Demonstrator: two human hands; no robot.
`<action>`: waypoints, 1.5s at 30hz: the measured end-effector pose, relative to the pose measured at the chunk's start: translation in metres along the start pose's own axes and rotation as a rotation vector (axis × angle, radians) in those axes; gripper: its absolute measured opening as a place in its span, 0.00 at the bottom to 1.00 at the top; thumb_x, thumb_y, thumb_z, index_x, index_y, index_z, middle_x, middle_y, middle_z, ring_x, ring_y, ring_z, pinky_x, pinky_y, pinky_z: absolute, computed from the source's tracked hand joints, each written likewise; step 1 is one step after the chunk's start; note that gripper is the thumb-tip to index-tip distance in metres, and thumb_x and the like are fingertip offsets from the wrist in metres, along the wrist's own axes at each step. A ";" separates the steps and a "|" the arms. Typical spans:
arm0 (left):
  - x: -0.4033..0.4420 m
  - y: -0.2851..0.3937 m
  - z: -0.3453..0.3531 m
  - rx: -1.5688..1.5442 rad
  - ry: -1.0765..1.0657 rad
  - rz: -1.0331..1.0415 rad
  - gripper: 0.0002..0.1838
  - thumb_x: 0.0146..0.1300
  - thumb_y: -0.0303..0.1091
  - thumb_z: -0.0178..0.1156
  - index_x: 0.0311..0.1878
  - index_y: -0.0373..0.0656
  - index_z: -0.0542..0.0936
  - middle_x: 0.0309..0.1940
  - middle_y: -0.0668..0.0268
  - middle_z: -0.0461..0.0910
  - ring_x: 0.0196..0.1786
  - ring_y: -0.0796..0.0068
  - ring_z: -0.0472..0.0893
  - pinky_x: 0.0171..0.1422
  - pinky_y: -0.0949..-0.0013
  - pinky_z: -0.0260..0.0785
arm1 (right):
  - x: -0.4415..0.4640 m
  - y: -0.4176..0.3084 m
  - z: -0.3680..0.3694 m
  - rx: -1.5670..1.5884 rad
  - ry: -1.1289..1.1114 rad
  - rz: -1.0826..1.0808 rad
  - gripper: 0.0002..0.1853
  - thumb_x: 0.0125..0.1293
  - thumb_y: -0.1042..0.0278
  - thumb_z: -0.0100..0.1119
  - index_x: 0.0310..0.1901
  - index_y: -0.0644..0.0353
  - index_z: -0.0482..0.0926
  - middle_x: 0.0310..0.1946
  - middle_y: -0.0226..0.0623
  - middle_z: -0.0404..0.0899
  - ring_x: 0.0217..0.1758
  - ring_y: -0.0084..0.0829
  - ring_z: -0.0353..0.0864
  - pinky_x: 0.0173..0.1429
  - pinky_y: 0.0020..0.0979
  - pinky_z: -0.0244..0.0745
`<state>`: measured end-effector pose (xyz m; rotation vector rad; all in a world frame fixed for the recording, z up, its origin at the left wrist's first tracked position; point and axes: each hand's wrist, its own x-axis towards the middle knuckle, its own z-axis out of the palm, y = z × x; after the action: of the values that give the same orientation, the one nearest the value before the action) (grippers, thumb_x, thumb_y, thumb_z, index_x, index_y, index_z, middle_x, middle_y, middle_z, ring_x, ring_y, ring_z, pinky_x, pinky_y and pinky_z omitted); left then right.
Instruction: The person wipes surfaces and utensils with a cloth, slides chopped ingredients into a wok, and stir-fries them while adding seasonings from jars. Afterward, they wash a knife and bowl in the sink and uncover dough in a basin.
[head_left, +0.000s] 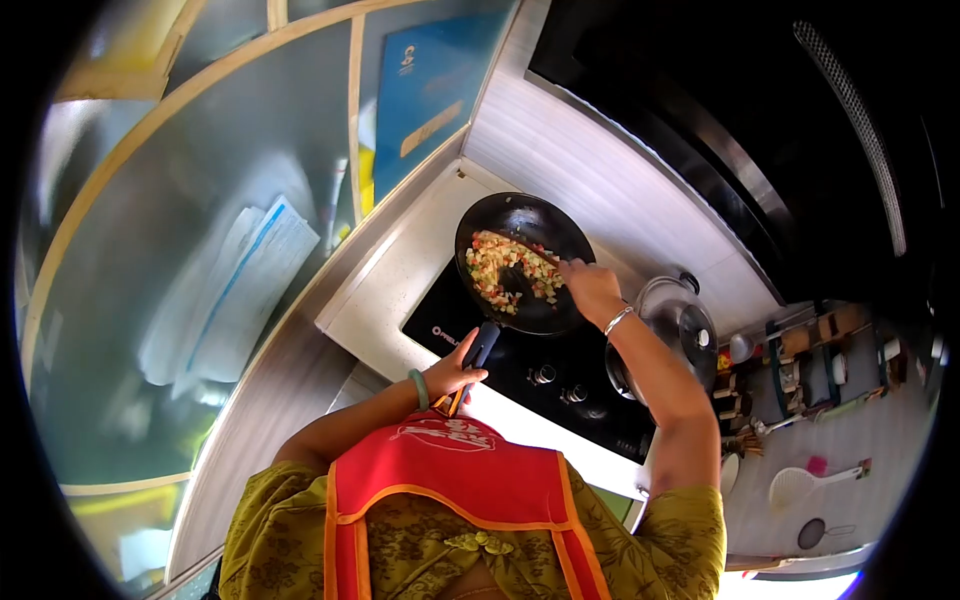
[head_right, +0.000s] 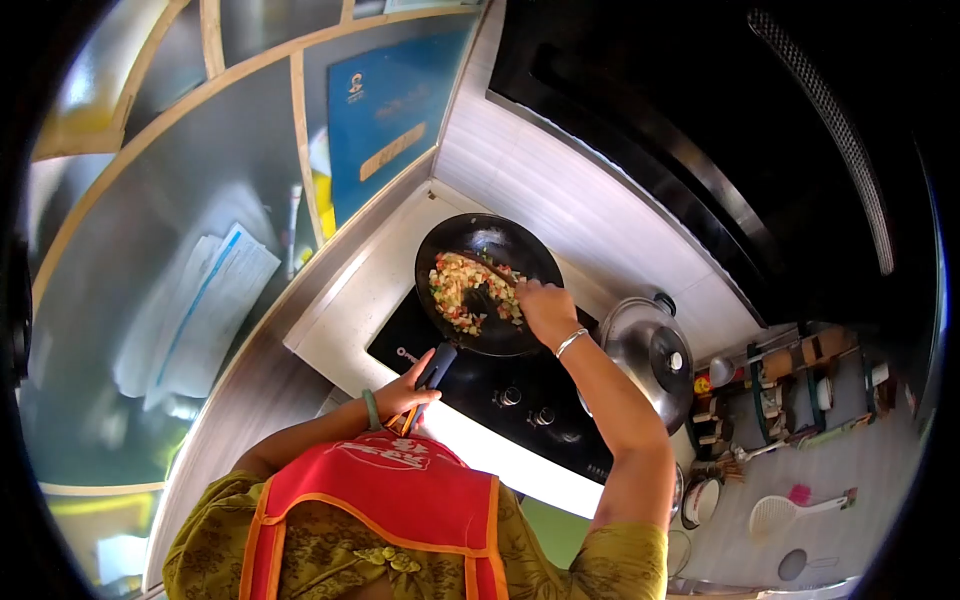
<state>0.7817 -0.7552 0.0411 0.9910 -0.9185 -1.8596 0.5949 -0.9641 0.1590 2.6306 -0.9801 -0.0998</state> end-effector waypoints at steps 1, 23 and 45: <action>0.003 -0.004 -0.002 -0.006 0.008 0.010 0.47 0.61 0.31 0.56 0.69 0.60 0.31 0.25 0.63 0.69 0.19 0.73 0.74 0.20 0.68 0.72 | -0.004 -0.001 0.000 -0.043 -0.026 -0.082 0.09 0.57 0.72 0.47 0.39 0.58 0.75 0.34 0.40 0.77 0.35 0.39 0.79 0.34 0.37 0.75; 0.004 -0.005 -0.002 -0.070 0.032 -0.021 0.46 0.62 0.31 0.55 0.69 0.66 0.32 0.22 0.63 0.69 0.19 0.71 0.75 0.19 0.66 0.71 | -0.020 0.106 -0.075 0.606 -0.601 0.518 0.15 0.61 0.61 0.46 0.25 0.64 0.75 0.12 0.34 0.71 0.09 0.26 0.67 0.13 0.28 0.63; 0.003 -0.004 -0.006 -0.074 -0.010 -0.037 0.46 0.62 0.31 0.55 0.69 0.67 0.31 0.23 0.63 0.69 0.19 0.70 0.75 0.19 0.67 0.71 | 0.011 0.043 -0.079 0.373 -0.463 0.195 0.12 0.62 0.61 0.49 0.36 0.58 0.80 0.14 0.31 0.73 0.13 0.27 0.71 0.19 0.29 0.66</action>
<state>0.7844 -0.7574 0.0340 0.9605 -0.8363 -1.9165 0.5905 -0.9792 0.2481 2.8896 -1.5320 -0.5476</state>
